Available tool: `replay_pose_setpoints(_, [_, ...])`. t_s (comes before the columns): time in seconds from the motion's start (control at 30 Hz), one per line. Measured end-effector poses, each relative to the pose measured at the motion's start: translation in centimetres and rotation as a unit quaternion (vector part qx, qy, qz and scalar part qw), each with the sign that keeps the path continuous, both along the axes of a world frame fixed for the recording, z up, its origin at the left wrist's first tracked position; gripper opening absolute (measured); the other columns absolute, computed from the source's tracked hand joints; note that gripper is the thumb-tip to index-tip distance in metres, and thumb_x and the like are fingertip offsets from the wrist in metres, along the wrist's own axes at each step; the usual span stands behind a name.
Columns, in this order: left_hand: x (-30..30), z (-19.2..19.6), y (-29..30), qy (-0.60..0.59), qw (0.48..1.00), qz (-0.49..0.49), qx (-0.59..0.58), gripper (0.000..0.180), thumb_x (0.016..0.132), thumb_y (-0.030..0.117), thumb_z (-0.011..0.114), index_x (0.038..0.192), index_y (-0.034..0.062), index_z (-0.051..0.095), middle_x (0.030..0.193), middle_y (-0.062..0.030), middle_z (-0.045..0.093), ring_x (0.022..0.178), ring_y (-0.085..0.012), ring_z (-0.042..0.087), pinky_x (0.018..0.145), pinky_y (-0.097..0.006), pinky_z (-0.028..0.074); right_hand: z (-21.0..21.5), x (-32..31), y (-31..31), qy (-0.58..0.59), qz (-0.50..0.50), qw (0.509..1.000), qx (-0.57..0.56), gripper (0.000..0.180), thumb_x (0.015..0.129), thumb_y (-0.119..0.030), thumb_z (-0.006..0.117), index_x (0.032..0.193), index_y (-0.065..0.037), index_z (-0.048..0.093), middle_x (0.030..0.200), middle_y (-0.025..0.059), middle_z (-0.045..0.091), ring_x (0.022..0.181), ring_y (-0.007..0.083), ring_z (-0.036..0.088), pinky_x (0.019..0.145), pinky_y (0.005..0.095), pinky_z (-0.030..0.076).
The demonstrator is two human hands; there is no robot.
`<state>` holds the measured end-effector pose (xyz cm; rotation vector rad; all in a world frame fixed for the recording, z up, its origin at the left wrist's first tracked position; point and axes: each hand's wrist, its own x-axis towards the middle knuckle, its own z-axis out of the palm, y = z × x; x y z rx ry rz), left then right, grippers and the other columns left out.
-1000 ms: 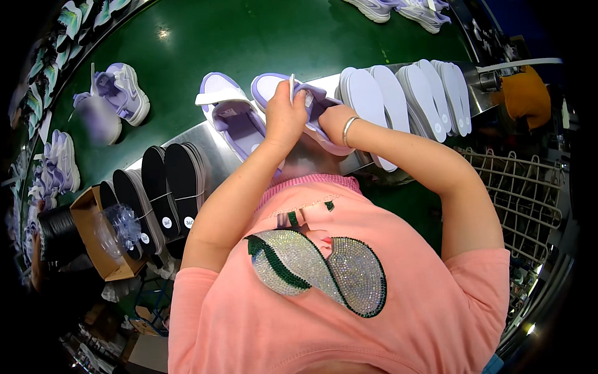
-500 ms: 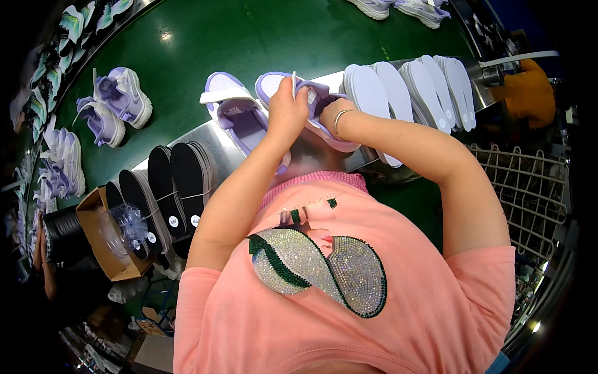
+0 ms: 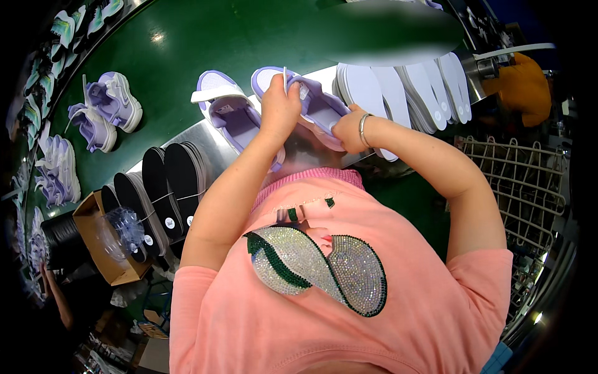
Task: The person picks up and handles purple and white sneakers from an assembly line, placing white insoles into several shoes and checking the interiors by hand.
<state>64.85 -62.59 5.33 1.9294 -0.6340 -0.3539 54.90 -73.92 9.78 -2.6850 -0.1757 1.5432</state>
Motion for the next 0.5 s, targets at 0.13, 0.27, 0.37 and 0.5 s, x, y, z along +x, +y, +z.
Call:
replay_pose_setpoints(0.13, [-0.3,0.2,0.6,-0.002,1.000,0.002,-0.008,0.020,0.079,0.014,0.048,0.088,-0.0028,0.044,0.076,-0.0248,0.055,0.070,-0.0411,0.053,0.061,-0.043,0.041,0.4,-0.1,0.0,-0.038,-0.066,0.996,0.042,0.027,0.071,-0.023,0.051,0.090,-0.004,0.056,0.076,0.0109,0.062,0.077,0.0254,0.058,0.090,0.0413,0.026])
replay_pose_setpoints(0.27, [-0.8,1.1,2.1,0.111,0.993,-0.014,0.019,0.028,0.081,0.017,0.047,0.100,-0.0035,0.043,0.090,-0.0233,0.054,0.085,-0.0343,0.054,0.071,-0.037,0.041,4.6,-0.2,-2.1,-0.331,-0.244,0.883,0.227,0.025,0.076,-0.022,0.052,0.096,-0.009,0.055,0.075,0.0062,0.061,0.070,0.0208,0.057,0.092,0.0411,0.024])
replay_pose_setpoints(0.37, [-0.8,1.0,2.2,0.081,0.996,-0.011,0.028,0.028,0.081,0.017,0.047,0.100,-0.0035,0.043,0.090,-0.0229,0.054,0.083,-0.0330,0.054,0.070,-0.036,0.041,6.8,-0.5,-2.8,-0.343,-0.251,0.882,0.204,0.026,0.077,-0.021,0.051,0.099,-0.008,0.053,0.080,0.0030,0.059,0.072,0.0166,0.057,0.096,0.0423,0.020])
replay_pose_setpoints(0.5, [-0.6,0.2,1.0,0.067,0.997,-0.021,-0.032,0.021,0.080,0.014,0.047,0.089,-0.0031,0.040,0.079,-0.0255,0.054,0.073,-0.0402,0.053,0.062,-0.041,0.041,3.1,-2.3,0.4,-0.098,-0.089,0.990,0.044,0.033,0.070,-0.024,0.053,0.096,-0.005,0.054,0.077,0.0129,0.060,0.081,0.0266,0.057,0.093,0.0481,0.021])
